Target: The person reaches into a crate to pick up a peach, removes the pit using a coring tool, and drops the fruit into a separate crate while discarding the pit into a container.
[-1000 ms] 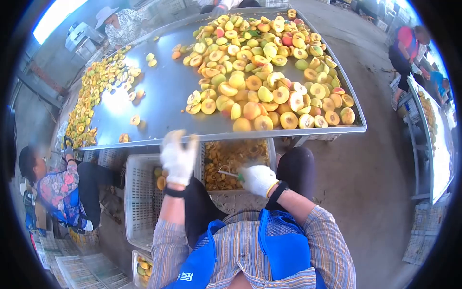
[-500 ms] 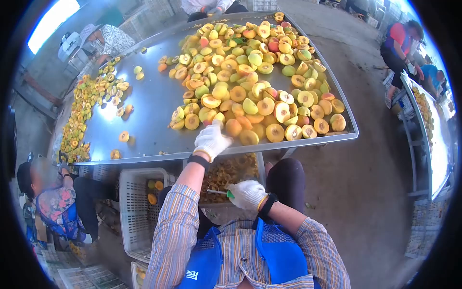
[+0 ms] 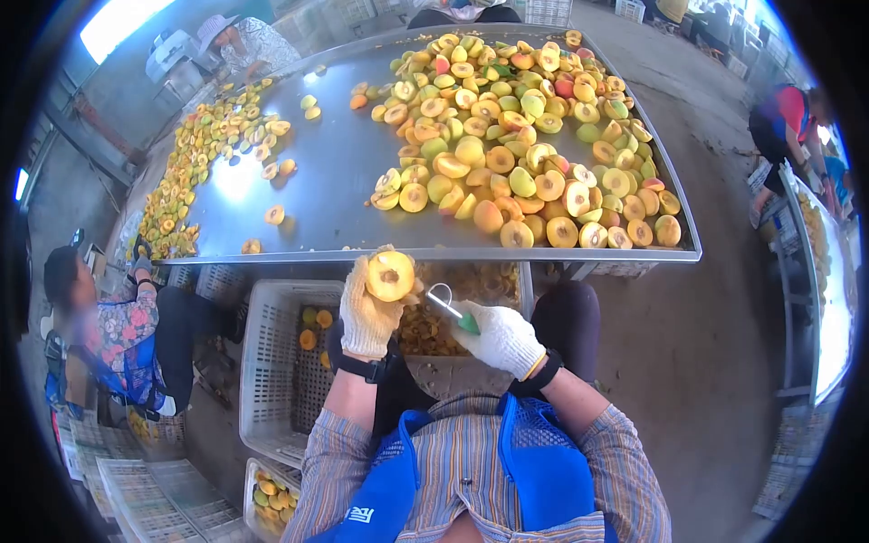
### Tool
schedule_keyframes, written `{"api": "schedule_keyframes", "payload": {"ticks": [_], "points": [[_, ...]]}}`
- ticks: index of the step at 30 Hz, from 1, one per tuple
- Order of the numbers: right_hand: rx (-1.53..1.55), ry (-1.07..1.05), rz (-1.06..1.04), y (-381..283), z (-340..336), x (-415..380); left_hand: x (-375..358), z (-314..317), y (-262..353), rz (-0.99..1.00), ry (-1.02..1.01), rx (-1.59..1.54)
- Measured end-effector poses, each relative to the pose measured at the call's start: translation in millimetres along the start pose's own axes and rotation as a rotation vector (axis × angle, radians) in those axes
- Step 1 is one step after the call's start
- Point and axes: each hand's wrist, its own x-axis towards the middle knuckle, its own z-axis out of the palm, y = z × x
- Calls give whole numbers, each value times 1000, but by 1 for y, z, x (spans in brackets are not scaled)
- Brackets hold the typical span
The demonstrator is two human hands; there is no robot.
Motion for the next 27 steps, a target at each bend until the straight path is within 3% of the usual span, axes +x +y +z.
{"api": "schedule_keyframes", "payload": {"ticks": [3, 7, 11, 16, 27], "points": [[77, -21, 42, -22, -5, -8, -17, 20, -12, 85, 168, -54], [50, -16, -9, -33, -5, -10, -31, 24, -20, 84, 36, -7], [-19, 11, -25, -27, -1, -13, -39, 33, -23, 135, 25, 3], [-47, 2, 2, -30, -6, -17, -41, 36, -27, 62, -24, -68], [26, -57, -18, 15, 28, -14, -51, 49, -49, 26, 54, -104]]}}
